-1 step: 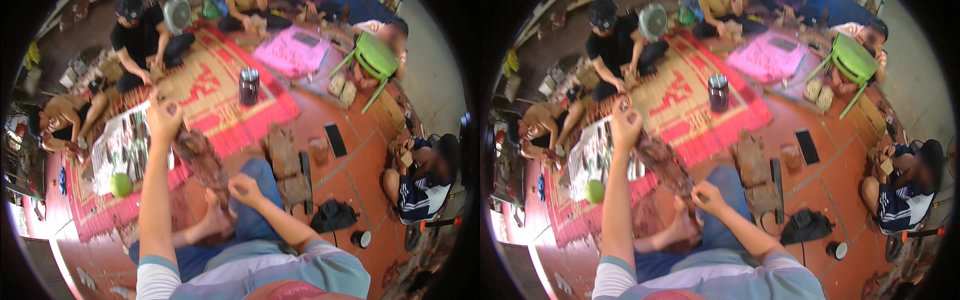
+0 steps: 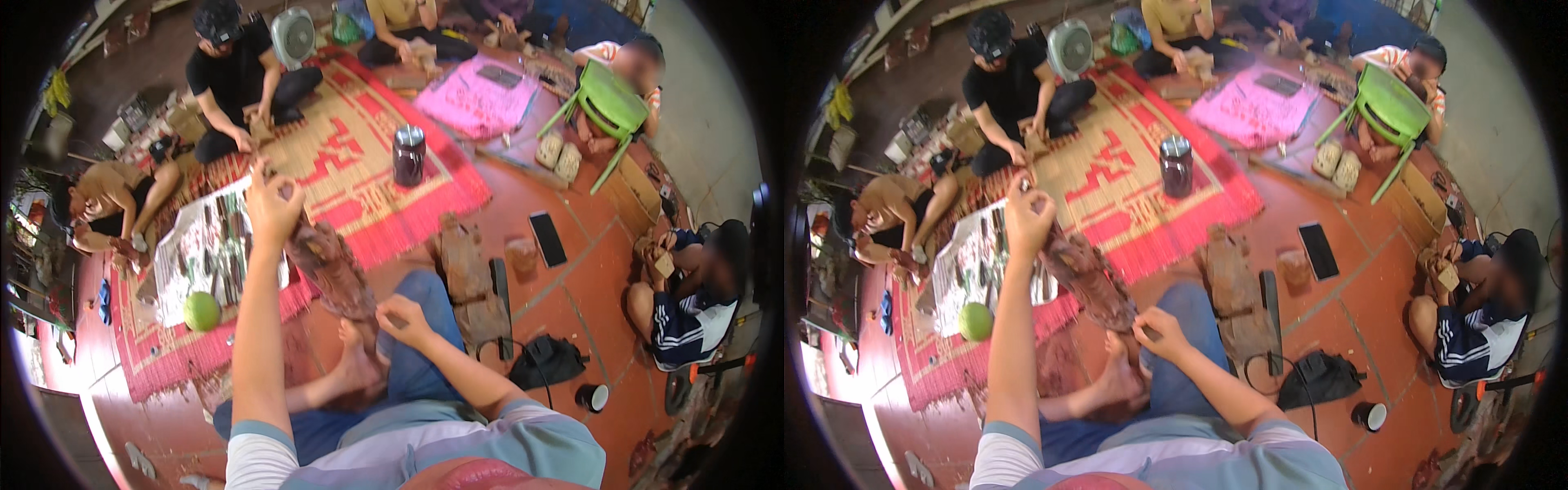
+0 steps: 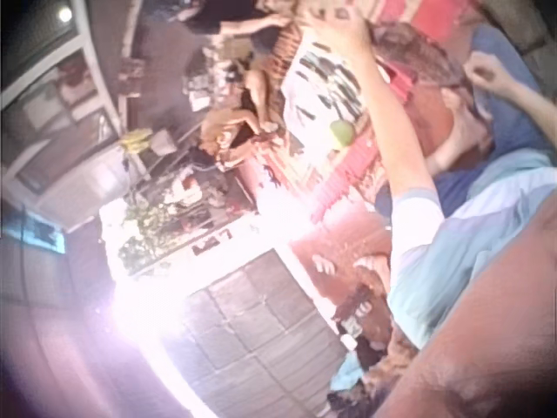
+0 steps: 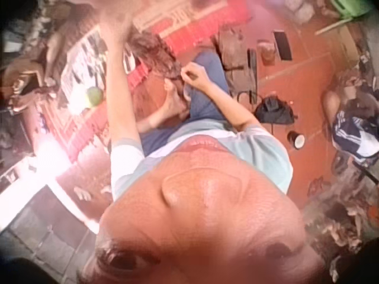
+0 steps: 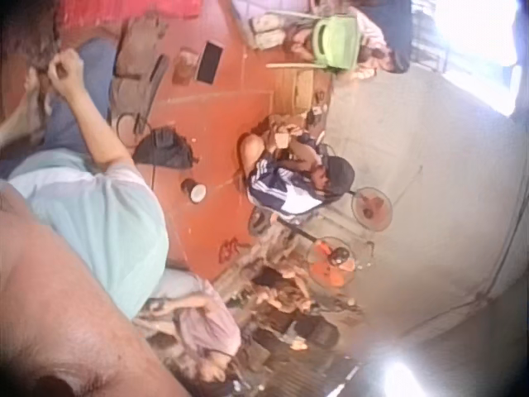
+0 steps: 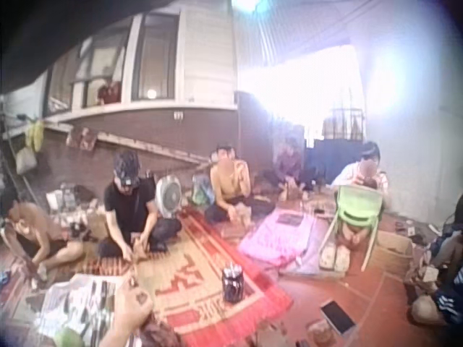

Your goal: The person sits on a mat and carves a piece of wood using a knife. They hold the wood in their left hand and use the knife in their right hand to shape it. The person occasionally adjusts their grip on the wood and the knife.

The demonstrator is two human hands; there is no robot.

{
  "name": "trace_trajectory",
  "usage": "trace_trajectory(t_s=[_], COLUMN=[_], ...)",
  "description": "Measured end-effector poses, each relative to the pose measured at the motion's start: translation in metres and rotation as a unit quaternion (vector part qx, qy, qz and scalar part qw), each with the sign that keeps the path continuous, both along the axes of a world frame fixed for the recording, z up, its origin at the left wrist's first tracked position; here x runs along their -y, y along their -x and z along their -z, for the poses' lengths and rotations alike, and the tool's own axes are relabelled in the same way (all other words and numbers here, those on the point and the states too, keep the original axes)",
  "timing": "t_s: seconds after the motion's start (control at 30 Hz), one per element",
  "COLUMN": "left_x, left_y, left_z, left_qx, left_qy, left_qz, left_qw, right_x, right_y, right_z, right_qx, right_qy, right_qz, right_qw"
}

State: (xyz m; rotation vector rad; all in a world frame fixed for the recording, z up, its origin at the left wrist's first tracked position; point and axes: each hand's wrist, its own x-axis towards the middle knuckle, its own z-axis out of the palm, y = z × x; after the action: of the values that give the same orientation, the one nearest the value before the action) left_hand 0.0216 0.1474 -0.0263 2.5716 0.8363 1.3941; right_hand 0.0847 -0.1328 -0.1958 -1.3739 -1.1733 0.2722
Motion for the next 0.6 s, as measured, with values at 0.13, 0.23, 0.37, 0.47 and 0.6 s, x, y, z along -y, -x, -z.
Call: trace_trajectory(t_s=[0.13, 0.23, 0.37, 0.47, 0.6], left_x=[0.000, -0.014, -0.006, -0.006, -0.012], left_y=[0.028, 0.026, 0.018, 0.026, 0.044], left_z=[-0.012, 0.004, -0.011, -0.011, -0.011], left_qx=[-0.007, -0.018, 0.004, 0.013, 0.011], left_qy=[0.032, 0.142, 0.101, 0.067, 0.093], left_qz=[-0.055, -0.025, -0.022, -0.023, -0.028], left_qw=[0.998, 0.989, 0.995, 0.997, 0.995], right_x=[-0.007, -0.011, -0.011, -0.011, -0.011], right_y=[0.009, 0.007, 0.009, 0.008, 0.004], right_z=[-0.008, -0.017, -0.010, -0.011, 0.001], right_qx=[-0.064, 0.023, 0.010, -0.007, -0.210], right_qy=[0.052, 0.020, -0.002, 0.017, 0.079], right_qz=[-0.040, -0.037, 0.006, -0.017, -0.079], right_qw=[0.996, 0.999, 1.000, 1.000, 0.971])
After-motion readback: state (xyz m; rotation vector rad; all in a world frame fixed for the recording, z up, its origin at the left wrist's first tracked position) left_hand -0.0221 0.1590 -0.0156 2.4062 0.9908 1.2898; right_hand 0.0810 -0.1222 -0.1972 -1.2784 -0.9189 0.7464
